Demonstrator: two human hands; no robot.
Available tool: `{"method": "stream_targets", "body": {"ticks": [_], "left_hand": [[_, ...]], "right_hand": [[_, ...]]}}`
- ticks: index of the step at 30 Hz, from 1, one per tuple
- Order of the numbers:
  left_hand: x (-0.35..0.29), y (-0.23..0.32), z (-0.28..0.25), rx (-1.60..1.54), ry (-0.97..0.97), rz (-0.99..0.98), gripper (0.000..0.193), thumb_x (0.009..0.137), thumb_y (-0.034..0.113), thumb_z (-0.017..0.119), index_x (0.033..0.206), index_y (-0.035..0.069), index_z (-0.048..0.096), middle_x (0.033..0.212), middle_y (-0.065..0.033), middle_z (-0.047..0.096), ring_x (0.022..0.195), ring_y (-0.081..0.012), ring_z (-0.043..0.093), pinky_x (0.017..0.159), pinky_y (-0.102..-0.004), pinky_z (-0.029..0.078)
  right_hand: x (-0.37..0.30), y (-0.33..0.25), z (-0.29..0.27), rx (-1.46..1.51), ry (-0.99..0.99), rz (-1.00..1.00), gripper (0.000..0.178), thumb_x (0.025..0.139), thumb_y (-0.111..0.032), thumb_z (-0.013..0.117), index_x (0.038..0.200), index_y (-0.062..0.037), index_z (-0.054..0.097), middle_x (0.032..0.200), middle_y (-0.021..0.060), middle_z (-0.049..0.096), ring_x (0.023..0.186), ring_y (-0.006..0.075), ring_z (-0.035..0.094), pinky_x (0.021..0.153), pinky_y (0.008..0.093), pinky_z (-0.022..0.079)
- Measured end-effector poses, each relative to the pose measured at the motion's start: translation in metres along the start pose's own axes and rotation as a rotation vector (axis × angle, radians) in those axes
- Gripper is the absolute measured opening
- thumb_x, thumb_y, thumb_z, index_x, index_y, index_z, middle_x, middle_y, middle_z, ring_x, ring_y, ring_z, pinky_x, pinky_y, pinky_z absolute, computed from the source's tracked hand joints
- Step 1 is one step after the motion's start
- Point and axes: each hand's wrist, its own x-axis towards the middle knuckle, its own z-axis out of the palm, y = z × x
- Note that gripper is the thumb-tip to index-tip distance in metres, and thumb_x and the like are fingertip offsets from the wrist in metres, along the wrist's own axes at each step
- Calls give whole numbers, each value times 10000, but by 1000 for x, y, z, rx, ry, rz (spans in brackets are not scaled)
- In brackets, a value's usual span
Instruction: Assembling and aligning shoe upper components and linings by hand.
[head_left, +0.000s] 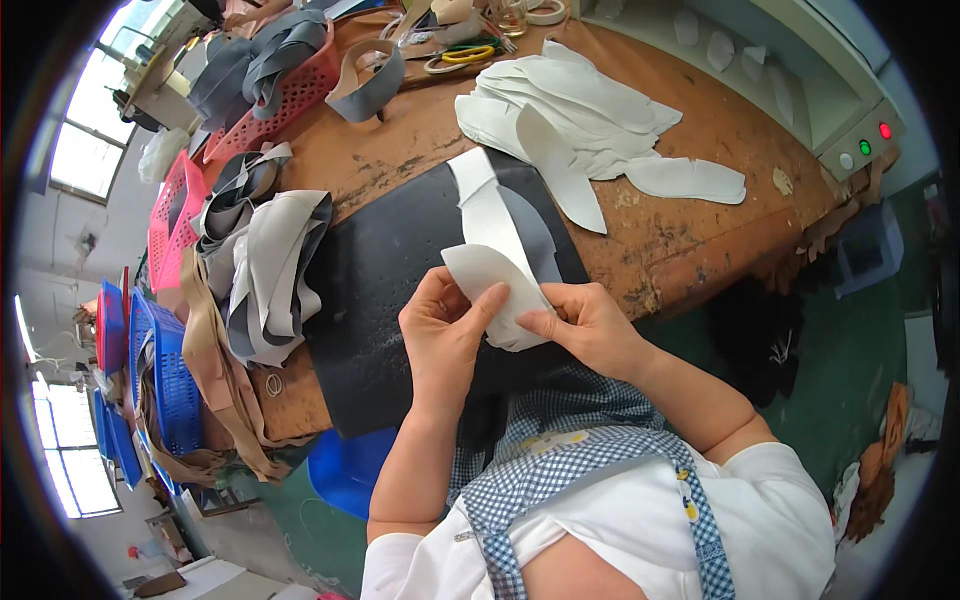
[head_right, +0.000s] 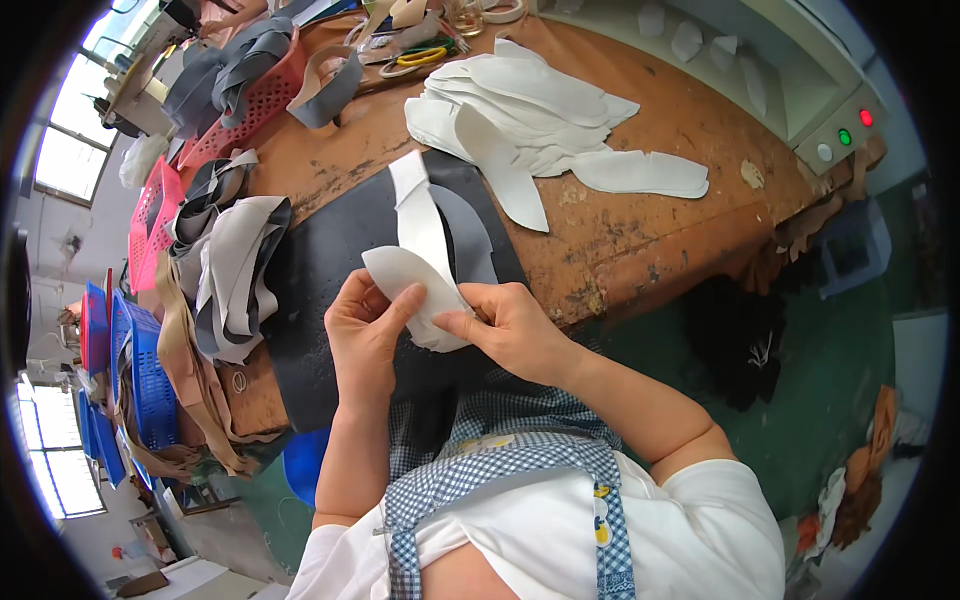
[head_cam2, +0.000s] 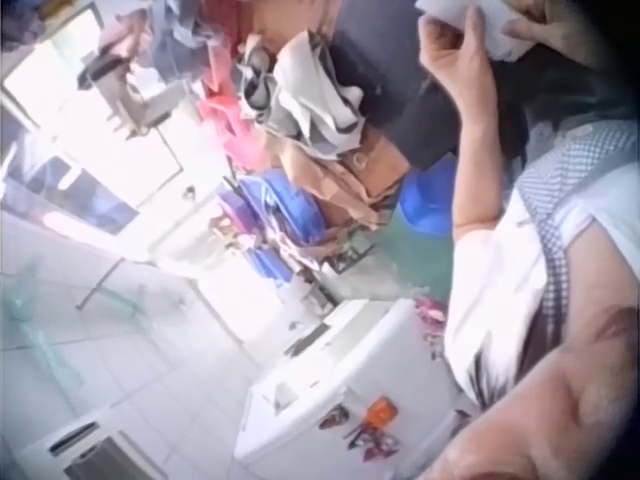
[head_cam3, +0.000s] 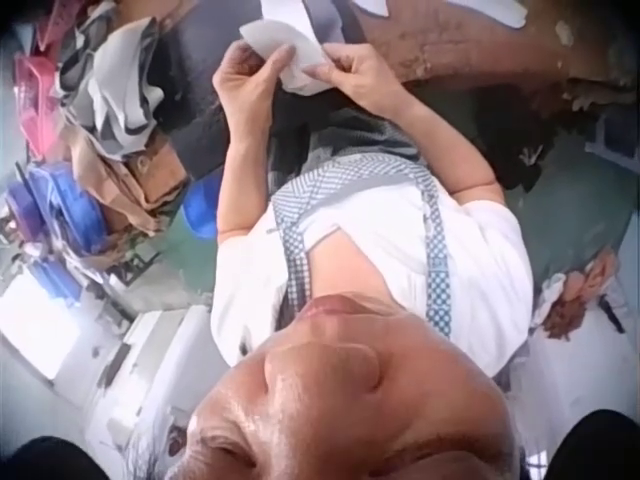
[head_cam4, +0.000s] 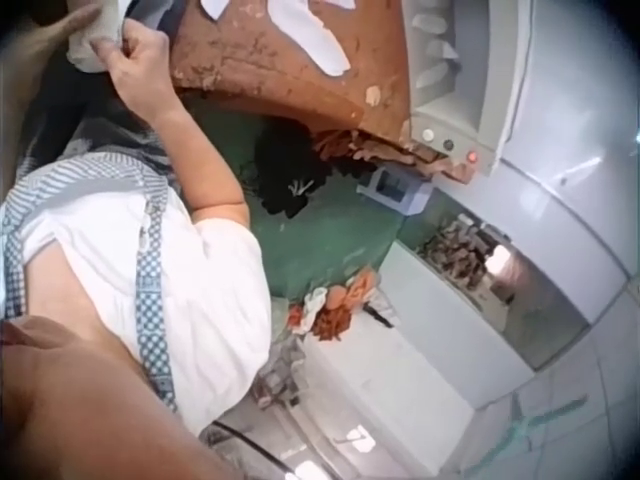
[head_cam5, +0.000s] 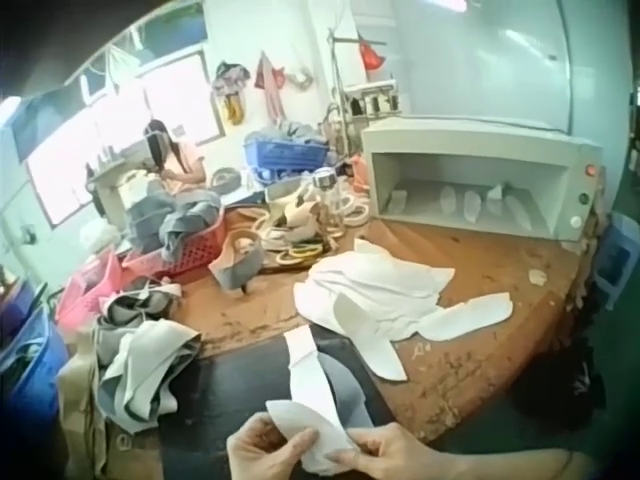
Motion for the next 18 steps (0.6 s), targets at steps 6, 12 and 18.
{"method": "stream_targets", "body": {"ticks": [6,12,18], "left_hand": [[12,-15,-16,82,-35,46,202,854,57,775,1019,-30,697,1184,-91,643,1012,-118,628,843,-274,518],[16,-14,-20,45,-46,-108,412,810,121,827,1145,-45,654,1261,-106,566,1162,-213,580,974,-329,497],[15,-10,-21,-383,-246,-406,673,828,107,801,1362,-82,439,1246,-195,597,1138,-228,617,991,-365,504]], "right_hand": [[-2,-3,-1,-29,-61,-47,340,992,-119,623,1269,76,596,1059,74,701,934,80,648,816,236,529],[-1,-3,-3,3,-87,-49,331,973,-77,636,1271,63,598,1058,61,691,911,77,637,797,229,520],[3,-13,-14,-235,-151,-164,282,970,-143,655,1170,54,631,964,54,688,846,72,617,740,235,505]]}}
